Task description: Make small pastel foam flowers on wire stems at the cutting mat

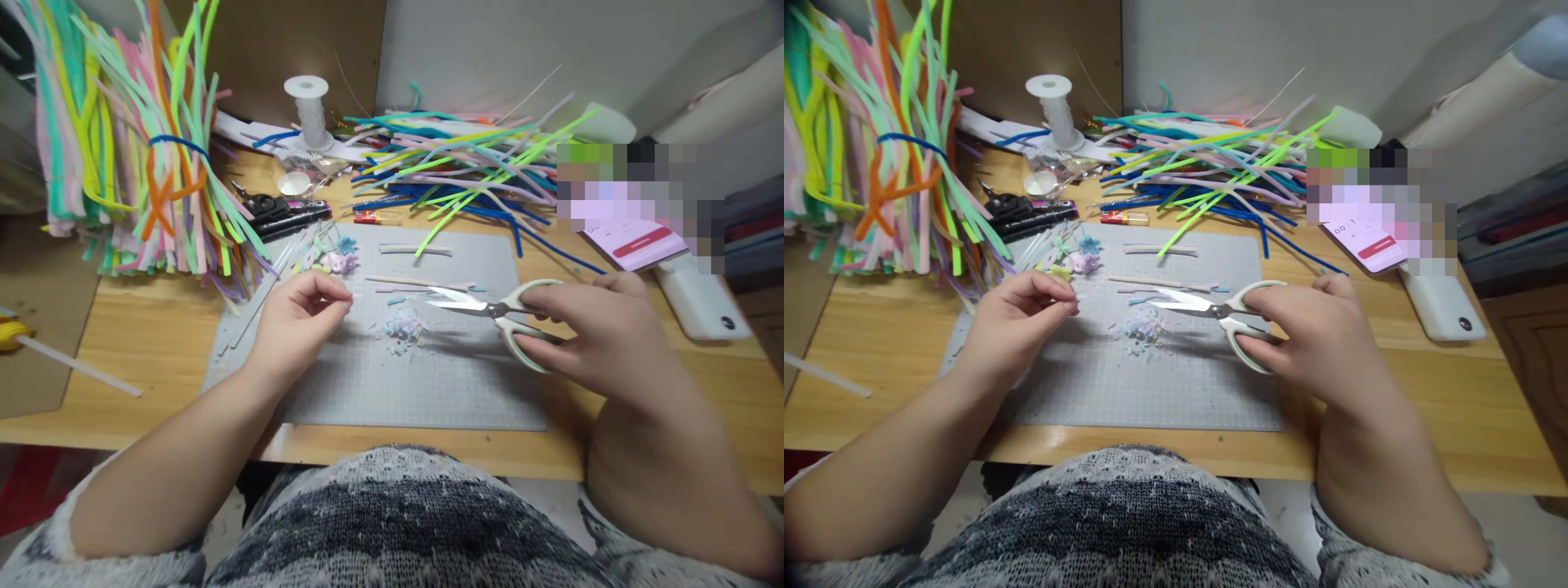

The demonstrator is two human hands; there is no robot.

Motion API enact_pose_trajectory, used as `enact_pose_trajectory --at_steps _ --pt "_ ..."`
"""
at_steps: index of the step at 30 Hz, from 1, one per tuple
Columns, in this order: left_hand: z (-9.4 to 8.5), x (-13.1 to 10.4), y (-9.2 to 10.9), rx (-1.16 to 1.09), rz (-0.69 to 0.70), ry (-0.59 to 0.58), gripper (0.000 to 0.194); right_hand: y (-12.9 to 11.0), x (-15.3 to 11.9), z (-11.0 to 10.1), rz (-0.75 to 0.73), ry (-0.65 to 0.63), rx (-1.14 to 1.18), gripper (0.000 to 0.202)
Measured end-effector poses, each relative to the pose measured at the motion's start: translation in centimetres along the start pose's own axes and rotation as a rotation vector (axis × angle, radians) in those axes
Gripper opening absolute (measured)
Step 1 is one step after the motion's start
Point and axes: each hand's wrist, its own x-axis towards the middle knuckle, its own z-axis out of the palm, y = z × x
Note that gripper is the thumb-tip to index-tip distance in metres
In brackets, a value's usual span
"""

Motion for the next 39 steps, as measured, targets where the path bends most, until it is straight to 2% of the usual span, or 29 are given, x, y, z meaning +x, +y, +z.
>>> enact_pose_trajectory --at_steps 5,13,16,21,26,32,39 --pt "0.0 -0.1 0.2 -0.042 -0.029 -0.007 0.012 0.1 0.0 0.7 -0.041 -0.015 -0.010 0.014" --pt "-0.3 0.0 0.8 -0.357 -0.276 -0.082 0.007 -0.4 0.1 1.5 -0.105 -0.127 0.135 0.017" --pt "-0.2 0.0 1.0 -0.422 -0.325 -0.110 0.007 -0.8 0.2 1.7 -0.100 -0.188 0.197 0.018" --pt "0.3 -0.2 0.6 -0.327 -0.304 -0.111 0.014 -1.4 0.5 1.8 -0.078 -0.228 0.278 0.014" --pt "0.5 -0.3 0.4 -0.313 -0.260 -0.068 0.018 -2.0 0.7 1.8 -0.027 -0.152 0.265 0.013" --pt "0.6 -0.4 0.4 -0.323 -0.267 -0.075 0.017 -2.6 0.8 1.9 -0.012 -0.070 0.228 0.013" --pt "0.7 -0.6 0.4 -0.280 -0.278 -0.063 0.016 -3.2 0.8 2.0 -0.013 -0.094 0.212 0.017"
